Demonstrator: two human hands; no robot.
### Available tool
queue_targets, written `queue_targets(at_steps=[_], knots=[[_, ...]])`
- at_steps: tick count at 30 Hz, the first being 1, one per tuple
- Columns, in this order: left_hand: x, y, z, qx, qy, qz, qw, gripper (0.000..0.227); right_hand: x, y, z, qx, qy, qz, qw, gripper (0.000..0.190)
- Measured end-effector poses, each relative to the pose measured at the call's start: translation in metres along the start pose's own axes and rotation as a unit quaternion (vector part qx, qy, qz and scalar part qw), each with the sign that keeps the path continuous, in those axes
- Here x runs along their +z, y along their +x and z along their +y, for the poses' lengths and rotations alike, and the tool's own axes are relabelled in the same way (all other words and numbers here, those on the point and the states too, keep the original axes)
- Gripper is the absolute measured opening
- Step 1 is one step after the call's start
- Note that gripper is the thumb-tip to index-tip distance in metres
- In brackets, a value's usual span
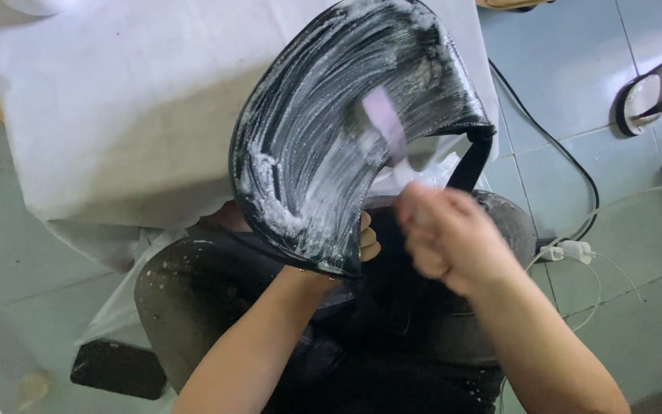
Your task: Scrubbing the exterior of a black leather bag with a toothbrush and cleaning foam to clean the material.
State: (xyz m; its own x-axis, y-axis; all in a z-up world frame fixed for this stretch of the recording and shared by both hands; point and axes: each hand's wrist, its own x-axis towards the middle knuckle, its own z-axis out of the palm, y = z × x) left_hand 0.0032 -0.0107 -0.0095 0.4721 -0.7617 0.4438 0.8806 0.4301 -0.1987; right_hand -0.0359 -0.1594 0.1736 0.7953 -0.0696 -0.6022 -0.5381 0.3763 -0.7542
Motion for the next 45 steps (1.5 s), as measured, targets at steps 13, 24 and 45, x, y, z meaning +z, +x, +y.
queue_targets(at_steps=[13,24,45], knots=[[0.002,-0.003,-0.006,0.023,0.053,0.041,0.997,0.030,0.004,0.003,-0.004,-0.007,-0.032,-0.003,0.999,0.039],[0.004,-0.007,-0.004,0.036,0.088,0.066,0.993,0.024,0.018,-0.008,-0.025,-0.082,-0.262,-0.050,0.960,0.040],[0.006,-0.021,-0.005,0.047,0.146,0.113,0.982,0.022,0.024,-0.009,0.005,-0.071,-0.082,0.009,0.994,0.040]])
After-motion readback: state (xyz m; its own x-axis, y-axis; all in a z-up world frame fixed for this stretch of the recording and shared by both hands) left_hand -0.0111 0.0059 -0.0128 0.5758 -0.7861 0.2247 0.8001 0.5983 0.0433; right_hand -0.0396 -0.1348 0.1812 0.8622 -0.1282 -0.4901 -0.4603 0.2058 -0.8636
